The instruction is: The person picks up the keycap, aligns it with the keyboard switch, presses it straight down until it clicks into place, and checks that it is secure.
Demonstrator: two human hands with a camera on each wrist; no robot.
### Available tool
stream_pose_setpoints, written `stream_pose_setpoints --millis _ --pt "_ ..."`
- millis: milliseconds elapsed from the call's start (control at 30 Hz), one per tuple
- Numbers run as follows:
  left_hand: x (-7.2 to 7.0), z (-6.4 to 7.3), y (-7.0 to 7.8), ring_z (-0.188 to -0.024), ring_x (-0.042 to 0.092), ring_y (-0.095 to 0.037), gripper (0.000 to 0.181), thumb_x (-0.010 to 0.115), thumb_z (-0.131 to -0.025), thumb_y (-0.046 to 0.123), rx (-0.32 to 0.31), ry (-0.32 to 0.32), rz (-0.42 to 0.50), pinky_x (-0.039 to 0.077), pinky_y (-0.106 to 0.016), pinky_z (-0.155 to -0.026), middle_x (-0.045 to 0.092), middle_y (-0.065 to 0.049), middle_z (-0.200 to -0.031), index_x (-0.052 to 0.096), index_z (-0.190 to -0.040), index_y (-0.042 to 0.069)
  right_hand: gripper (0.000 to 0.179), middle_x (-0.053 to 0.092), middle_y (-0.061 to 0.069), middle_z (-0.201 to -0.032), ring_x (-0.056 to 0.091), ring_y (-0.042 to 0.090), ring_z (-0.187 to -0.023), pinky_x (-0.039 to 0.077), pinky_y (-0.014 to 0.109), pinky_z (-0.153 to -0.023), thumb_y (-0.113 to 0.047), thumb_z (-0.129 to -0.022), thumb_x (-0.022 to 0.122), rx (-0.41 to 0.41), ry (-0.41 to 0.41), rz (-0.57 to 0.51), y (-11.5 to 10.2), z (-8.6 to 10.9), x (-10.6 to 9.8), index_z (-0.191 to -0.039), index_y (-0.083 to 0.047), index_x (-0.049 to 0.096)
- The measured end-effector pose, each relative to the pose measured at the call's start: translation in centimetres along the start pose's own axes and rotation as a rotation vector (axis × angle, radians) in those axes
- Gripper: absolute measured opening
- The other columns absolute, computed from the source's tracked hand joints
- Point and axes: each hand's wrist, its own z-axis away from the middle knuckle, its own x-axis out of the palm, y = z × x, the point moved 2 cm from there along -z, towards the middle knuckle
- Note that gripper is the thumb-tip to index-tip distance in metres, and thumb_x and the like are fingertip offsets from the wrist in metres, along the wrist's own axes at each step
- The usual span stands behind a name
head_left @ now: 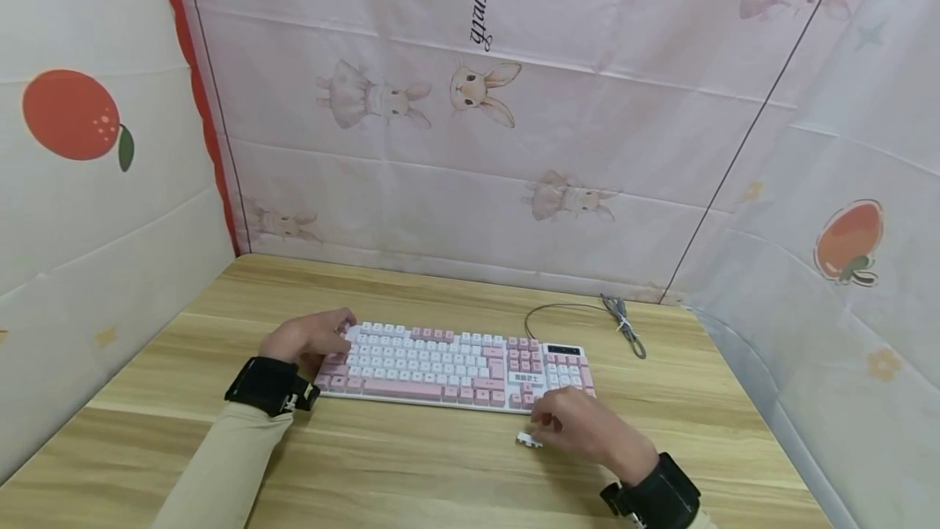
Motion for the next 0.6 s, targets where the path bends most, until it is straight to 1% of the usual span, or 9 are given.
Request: stream_pose_setpoints --millis 100,200,333,433,600 --pt "0.0 -0.03 -0.03 -0.114 0.054 -0.036 0.055 0.062 -0.092 0.01 0.012 0.006 -0.016 0.056 -0.043 -0.081 0.046 -0.031 -0.143 0.044 -0.143 0.0 0.005 0.069 -0.01 -0.081 0.057 0.001 -0.071 0.049 0.017 -0.065 -0.015 -0.088 0.08 0.001 -0.006 0.002 -0.14 0.05 0.11 -0.093 -0.014 0.078" --pt "-0.02 -0.05 -0.06 -0.114 0.054 -0.036 0.054 0.062 -0.092 0.01 0.016 0.006 -0.024 0.056 -0.043 -0.083 0.046 -0.031 -0.143 0.044 -0.142 -0.001 0.007 0.072 -0.008 -0.084 0.059 0.001 -0.073 0.052 0.019 -0.068 -0.015 -0.087 0.08 0.002 -0.01 0.004 -0.25 0.07 0.21 -0.094 -0.014 0.078" --pt "-0.01 -0.07 -0.14 -0.11 0.057 -0.035 0.056 0.061 -0.093 0.011 -0.003 -0.009 -0.004 0.057 -0.042 -0.078 0.045 -0.031 -0.145 0.042 -0.145 0.001 0.01 0.073 -0.007 -0.087 0.061 0.0 -0.076 0.054 0.019 -0.07 -0.015 -0.086 0.081 0.019 -0.035 -0.011 -0.22 0.03 0.38 -0.096 -0.015 0.078" --pt "-0.02 -0.08 -0.21 -0.108 0.057 -0.034 0.057 0.061 -0.094 0.011 -0.006 -0.018 0.002 0.058 -0.04 -0.074 0.044 -0.031 -0.145 0.041 -0.146 0.001 0.011 0.073 -0.007 -0.088 0.06 -0.001 -0.076 0.053 0.017 -0.069 -0.015 -0.086 0.081 0.027 -0.048 -0.02 -0.21 -0.03 0.48 -0.096 -0.015 0.078" --pt "-0.1 -0.12 -0.28 -0.111 0.056 -0.035 0.057 0.061 -0.093 0.011 0.01 -0.013 -0.02 0.057 -0.041 -0.079 0.046 -0.03 -0.144 0.042 -0.145 0.0 0.01 0.074 -0.007 -0.089 0.058 -0.004 -0.074 0.053 0.016 -0.068 -0.014 -0.086 0.081 0.012 -0.049 -0.026 -0.45 -0.02 0.59 -0.095 -0.016 0.078"
